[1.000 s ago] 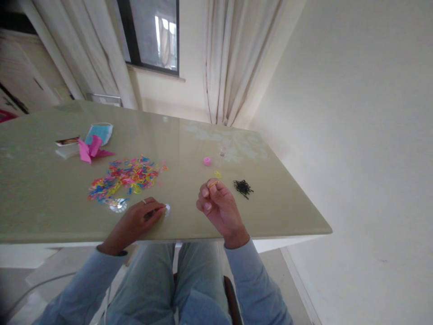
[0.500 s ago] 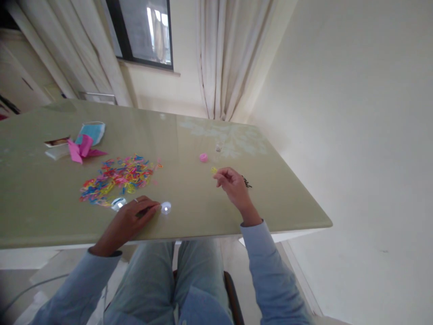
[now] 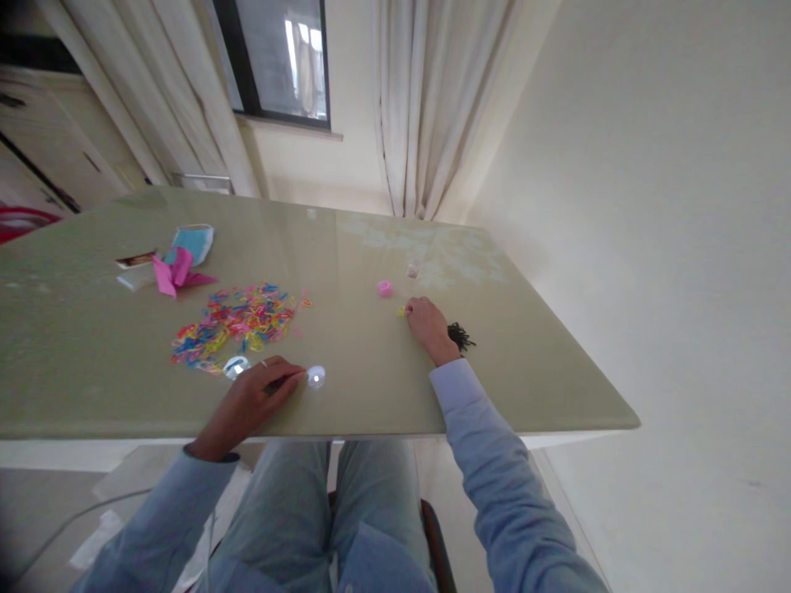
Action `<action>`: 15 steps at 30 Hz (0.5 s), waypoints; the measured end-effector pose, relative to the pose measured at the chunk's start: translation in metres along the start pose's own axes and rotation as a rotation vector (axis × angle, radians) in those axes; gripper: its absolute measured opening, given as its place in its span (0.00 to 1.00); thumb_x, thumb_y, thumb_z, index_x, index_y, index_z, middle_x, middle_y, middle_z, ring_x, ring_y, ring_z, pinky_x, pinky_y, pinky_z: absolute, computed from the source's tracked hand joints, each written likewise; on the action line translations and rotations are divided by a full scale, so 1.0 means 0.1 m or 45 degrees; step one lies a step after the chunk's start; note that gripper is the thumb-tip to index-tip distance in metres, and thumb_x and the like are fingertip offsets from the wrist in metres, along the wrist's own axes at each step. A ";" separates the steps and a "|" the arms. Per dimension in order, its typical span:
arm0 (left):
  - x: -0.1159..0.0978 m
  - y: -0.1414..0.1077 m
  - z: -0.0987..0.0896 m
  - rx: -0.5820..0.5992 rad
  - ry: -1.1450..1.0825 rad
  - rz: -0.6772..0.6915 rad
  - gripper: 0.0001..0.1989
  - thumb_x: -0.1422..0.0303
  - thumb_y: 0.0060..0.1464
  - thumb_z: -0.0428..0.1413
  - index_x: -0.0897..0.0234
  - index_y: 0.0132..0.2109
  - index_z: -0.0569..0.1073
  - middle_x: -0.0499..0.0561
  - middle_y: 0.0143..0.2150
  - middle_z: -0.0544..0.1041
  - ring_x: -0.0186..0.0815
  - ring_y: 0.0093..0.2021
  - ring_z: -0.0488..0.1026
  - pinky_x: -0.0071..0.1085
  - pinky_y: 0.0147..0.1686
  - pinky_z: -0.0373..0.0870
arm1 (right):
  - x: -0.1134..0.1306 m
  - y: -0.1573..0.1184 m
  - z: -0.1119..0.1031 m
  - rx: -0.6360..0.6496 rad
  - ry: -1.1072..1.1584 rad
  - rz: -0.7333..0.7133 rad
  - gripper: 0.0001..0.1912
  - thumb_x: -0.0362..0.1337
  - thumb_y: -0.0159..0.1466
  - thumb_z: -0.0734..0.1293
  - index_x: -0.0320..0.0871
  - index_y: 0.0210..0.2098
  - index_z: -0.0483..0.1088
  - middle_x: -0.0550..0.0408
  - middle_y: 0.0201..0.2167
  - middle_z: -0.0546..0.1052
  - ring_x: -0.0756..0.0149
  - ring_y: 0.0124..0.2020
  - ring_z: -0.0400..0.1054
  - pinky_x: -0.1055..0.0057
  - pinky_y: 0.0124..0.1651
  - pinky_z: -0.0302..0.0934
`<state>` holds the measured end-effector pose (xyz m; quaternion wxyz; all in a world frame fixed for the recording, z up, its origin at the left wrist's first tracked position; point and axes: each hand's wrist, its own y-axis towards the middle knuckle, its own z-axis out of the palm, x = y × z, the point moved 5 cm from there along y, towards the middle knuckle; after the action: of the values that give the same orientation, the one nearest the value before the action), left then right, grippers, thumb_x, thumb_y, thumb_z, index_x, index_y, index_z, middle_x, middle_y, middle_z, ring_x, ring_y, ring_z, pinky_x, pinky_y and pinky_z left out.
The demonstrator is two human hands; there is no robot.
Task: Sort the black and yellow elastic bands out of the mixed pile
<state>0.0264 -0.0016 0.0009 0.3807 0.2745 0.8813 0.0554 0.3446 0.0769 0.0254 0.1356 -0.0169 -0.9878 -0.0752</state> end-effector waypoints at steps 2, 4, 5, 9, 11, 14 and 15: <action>-0.02 0.00 -0.01 -0.008 -0.005 0.005 0.13 0.63 0.64 0.50 0.63 0.39 0.78 0.52 0.35 0.77 0.35 0.37 0.74 0.30 0.38 0.69 | 0.02 -0.05 -0.02 0.000 -0.005 -0.022 0.09 0.29 0.65 0.61 0.40 0.36 0.73 0.46 0.39 0.76 0.62 0.43 0.67 0.69 0.47 0.58; -0.03 0.00 -0.02 -0.019 -0.018 0.010 0.13 0.64 0.64 0.50 0.63 0.39 0.78 0.51 0.35 0.77 0.35 0.37 0.74 0.30 0.39 0.69 | 0.04 -0.13 -0.06 -0.034 0.006 -0.056 0.09 0.30 0.65 0.61 0.40 0.38 0.73 0.46 0.40 0.75 0.61 0.43 0.67 0.68 0.48 0.58; -0.04 0.00 -0.02 -0.026 -0.026 0.014 0.13 0.65 0.63 0.50 0.63 0.38 0.78 0.51 0.34 0.77 0.35 0.37 0.74 0.30 0.39 0.69 | 0.05 -0.19 -0.08 -0.060 0.023 -0.082 0.09 0.31 0.65 0.61 0.40 0.39 0.73 0.46 0.39 0.75 0.61 0.43 0.68 0.68 0.48 0.59; -0.06 0.02 -0.06 -0.049 -0.063 0.017 0.12 0.66 0.62 0.51 0.64 0.35 0.78 0.51 0.32 0.77 0.34 0.34 0.74 0.29 0.37 0.69 | 0.14 -0.55 -0.10 -0.104 0.187 -0.243 0.08 0.35 0.66 0.62 0.41 0.38 0.73 0.49 0.36 0.76 0.62 0.38 0.69 0.65 0.46 0.62; -0.04 0.01 -0.11 -0.088 -0.071 -0.011 0.13 0.64 0.61 0.52 0.63 0.34 0.77 0.51 0.31 0.78 0.34 0.33 0.74 0.29 0.36 0.68 | 0.19 -0.77 -0.07 -0.091 0.270 -0.295 0.09 0.35 0.66 0.61 0.42 0.38 0.73 0.49 0.35 0.76 0.62 0.35 0.69 0.65 0.43 0.63; 0.06 -0.04 -0.26 -0.198 -0.024 -0.080 0.14 0.62 0.61 0.52 0.63 0.34 0.78 0.50 0.31 0.78 0.34 0.33 0.74 0.30 0.35 0.68 | 0.26 -1.06 -0.02 -0.074 0.337 -0.360 0.11 0.38 0.68 0.60 0.43 0.37 0.74 0.49 0.35 0.76 0.60 0.37 0.70 0.64 0.42 0.64; 0.12 -0.07 -0.33 -0.236 0.010 -0.110 0.14 0.61 0.61 0.52 0.63 0.35 0.78 0.50 0.31 0.78 0.34 0.33 0.73 0.29 0.35 0.68 | 0.27 -1.12 -0.02 -0.079 0.348 -0.377 0.12 0.39 0.68 0.60 0.44 0.38 0.74 0.49 0.35 0.76 0.60 0.38 0.71 0.64 0.42 0.65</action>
<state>-0.0065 0.0023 0.0146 0.4029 0.1995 0.8849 0.1214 0.3127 -0.0341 0.0185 0.2555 0.1346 -0.9490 -0.1264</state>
